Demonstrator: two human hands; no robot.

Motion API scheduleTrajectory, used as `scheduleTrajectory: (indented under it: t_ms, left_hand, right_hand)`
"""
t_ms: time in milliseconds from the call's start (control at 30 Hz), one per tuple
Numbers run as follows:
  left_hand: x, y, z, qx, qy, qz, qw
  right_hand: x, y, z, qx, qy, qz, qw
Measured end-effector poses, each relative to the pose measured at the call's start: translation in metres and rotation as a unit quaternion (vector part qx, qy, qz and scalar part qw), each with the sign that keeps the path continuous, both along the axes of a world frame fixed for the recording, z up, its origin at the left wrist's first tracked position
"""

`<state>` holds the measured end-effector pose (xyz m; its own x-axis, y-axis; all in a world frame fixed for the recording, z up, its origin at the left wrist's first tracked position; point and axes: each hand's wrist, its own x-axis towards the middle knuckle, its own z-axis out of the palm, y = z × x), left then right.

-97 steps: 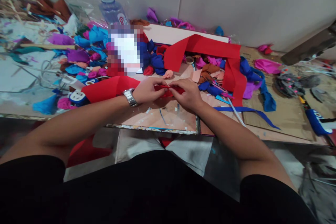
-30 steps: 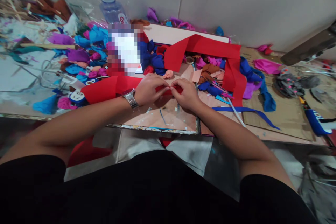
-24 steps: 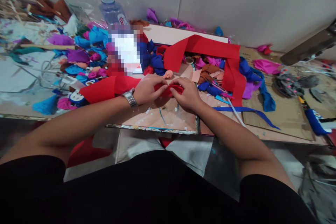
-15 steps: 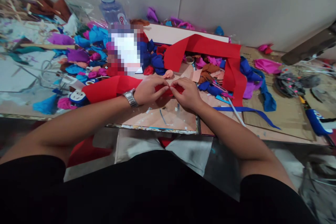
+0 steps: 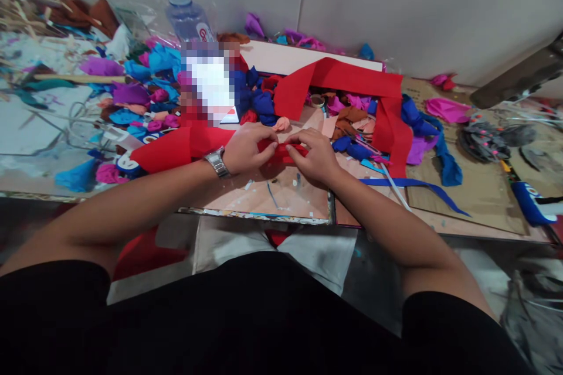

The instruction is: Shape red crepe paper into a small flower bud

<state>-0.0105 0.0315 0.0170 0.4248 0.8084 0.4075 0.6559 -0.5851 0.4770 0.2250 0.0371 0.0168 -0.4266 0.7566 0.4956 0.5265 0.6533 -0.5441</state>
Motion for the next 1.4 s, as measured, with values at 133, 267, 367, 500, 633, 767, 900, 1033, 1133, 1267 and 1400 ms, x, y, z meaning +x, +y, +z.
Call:
scheduleTrajectory:
  t_ms: [133,267,367,500,633,767,900,1033,1133,1267,1400]
  left_hand:
    - [0.001,-0.001,-0.001,0.0,-0.005,-0.018,1.0]
    - [0.001,-0.001,0.0,0.003,0.0,-0.024,1.0]
    - [0.0,-0.001,0.002,0.001,0.001,-0.005,1.0]
    - [-0.002,0.001,0.003,0.005,-0.012,0.032,0.999]
    - [-0.004,0.005,0.004,-0.005,-0.038,0.058,0.998]
    - [-0.006,0.008,0.004,-0.011,-0.061,0.066,0.996]
    - [-0.007,0.01,0.005,-0.008,-0.067,0.063,0.996]
    - [-0.008,0.01,0.005,-0.011,-0.076,0.062,0.995]
    - [-0.008,0.01,0.006,-0.024,-0.09,0.06,0.994]
    - [-0.007,0.011,0.007,-0.041,-0.108,0.059,0.992]
    - [-0.007,0.01,0.007,-0.04,-0.12,0.062,0.99]
  right_hand:
    - [0.0,0.0,0.0,-0.024,0.015,-0.018,0.999]
    - [-0.001,0.0,0.001,-0.115,0.061,-0.033,0.991]
    - [-0.001,0.003,0.002,-0.198,0.106,-0.021,0.974]
    - [0.003,0.009,0.002,-0.307,0.176,-0.002,0.935]
    - [0.008,0.015,-0.003,-0.339,0.18,0.03,0.923]
    - [0.011,0.018,-0.007,-0.41,0.209,0.049,0.886]
    - [0.013,0.02,-0.003,-0.486,0.213,0.065,0.845]
    - [0.016,0.021,0.006,-0.514,0.186,0.093,0.832]
    - [0.017,0.021,0.011,-0.543,0.171,0.114,0.815]
    - [0.02,0.021,0.017,-0.552,0.156,0.137,0.808]
    - [0.023,0.021,0.018,-0.536,0.124,0.167,0.818]
